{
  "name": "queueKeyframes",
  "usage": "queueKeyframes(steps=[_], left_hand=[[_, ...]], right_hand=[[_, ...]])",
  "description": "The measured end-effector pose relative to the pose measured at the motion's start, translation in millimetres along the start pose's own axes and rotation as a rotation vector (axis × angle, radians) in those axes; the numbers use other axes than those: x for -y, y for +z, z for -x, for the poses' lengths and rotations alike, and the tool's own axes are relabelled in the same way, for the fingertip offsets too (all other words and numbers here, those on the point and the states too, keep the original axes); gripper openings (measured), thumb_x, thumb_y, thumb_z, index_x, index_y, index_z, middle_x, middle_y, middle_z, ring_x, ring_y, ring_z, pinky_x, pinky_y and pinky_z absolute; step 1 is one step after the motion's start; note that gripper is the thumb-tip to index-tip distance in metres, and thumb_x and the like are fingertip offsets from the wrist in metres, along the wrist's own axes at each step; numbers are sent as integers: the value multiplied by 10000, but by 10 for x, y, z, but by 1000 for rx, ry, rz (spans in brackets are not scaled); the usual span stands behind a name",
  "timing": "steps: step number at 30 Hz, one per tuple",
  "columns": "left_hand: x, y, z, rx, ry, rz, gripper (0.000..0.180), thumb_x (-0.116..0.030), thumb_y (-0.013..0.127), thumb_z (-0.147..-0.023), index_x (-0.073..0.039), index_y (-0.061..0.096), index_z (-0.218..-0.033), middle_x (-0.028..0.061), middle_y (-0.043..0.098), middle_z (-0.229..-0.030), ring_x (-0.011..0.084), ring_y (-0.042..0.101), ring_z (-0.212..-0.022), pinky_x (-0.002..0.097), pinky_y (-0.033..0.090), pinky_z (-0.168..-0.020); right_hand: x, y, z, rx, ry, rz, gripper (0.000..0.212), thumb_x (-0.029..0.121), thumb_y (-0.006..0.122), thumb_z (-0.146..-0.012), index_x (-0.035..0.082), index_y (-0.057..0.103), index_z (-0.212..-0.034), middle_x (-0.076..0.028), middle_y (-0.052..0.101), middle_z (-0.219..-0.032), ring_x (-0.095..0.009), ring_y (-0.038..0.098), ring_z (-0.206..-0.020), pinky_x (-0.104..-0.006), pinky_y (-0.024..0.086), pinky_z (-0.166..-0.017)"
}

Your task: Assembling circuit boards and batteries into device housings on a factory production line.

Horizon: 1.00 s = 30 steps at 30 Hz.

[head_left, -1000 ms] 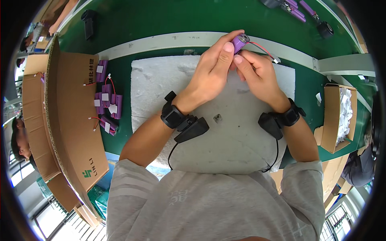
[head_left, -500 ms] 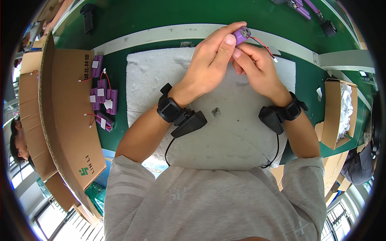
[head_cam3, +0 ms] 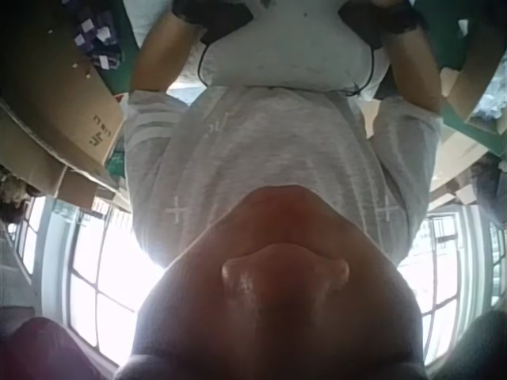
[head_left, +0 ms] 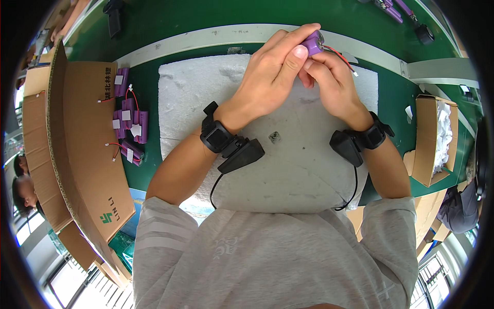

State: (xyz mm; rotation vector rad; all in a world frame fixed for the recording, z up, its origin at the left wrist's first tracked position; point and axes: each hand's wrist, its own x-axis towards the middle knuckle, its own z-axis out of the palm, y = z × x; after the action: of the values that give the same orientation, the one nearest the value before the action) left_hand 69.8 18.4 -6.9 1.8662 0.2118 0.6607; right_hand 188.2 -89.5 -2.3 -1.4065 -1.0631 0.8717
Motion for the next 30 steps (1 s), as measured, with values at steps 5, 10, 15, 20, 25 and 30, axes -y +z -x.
queueKeyframes(steps=[5,10,15,20,25,30], left_hand=[[-30,-21,-1,6,-41,36,503,-408,324,-1045,-45,496,-1348,57,587,-991,111,520,-785,240,442,-719],[-50,9,-18,-66,6,150,479,-353,344,-1046,26,510,-1288,109,596,-885,163,625,-647,286,511,-662],[-63,13,0,-63,-67,171,494,-364,338,-1046,39,511,-1272,110,614,-827,162,626,-630,284,511,-640],[-43,16,-10,-67,-33,161,502,-373,333,-1046,40,513,-1267,108,614,-788,153,627,-626,282,512,-637],[-34,25,-5,-62,-26,109,506,-379,326,-1046,34,519,-1266,97,615,-751,149,623,-629,286,509,-645],[20,17,-8,-73,-13,77,503,-378,325,-1047,28,523,-1267,85,613,-715,152,621,-635,290,504,-653]], right_hand=[[-27,-10,-14,-3,-10,-39,240,176,456,-952,10,546,-803,-26,526,-701,-115,475,-647,-267,387,-595],[26,-8,-41,55,-58,44,253,185,456,-962,14,542,-796,-20,521,-691,-107,471,-637,-261,381,-588],[-10,-25,-45,65,-39,91,273,201,452,-978,20,542,-795,-15,518,-686,-100,468,-631,-257,377,-584],[9,-12,-46,59,-41,53,285,213,444,-984,23,542,-795,-20,522,-692,-102,472,-640,-258,379,-592],[-22,13,-16,18,-4,-10,301,226,430,-984,21,537,-792,-25,530,-706,-105,477,-651,-259,383,-605],[-7,-53,-35,106,1,39,305,229,423,-982,23,537,-789,-25,535,-710,-104,479,-656,-258,383,-608]])
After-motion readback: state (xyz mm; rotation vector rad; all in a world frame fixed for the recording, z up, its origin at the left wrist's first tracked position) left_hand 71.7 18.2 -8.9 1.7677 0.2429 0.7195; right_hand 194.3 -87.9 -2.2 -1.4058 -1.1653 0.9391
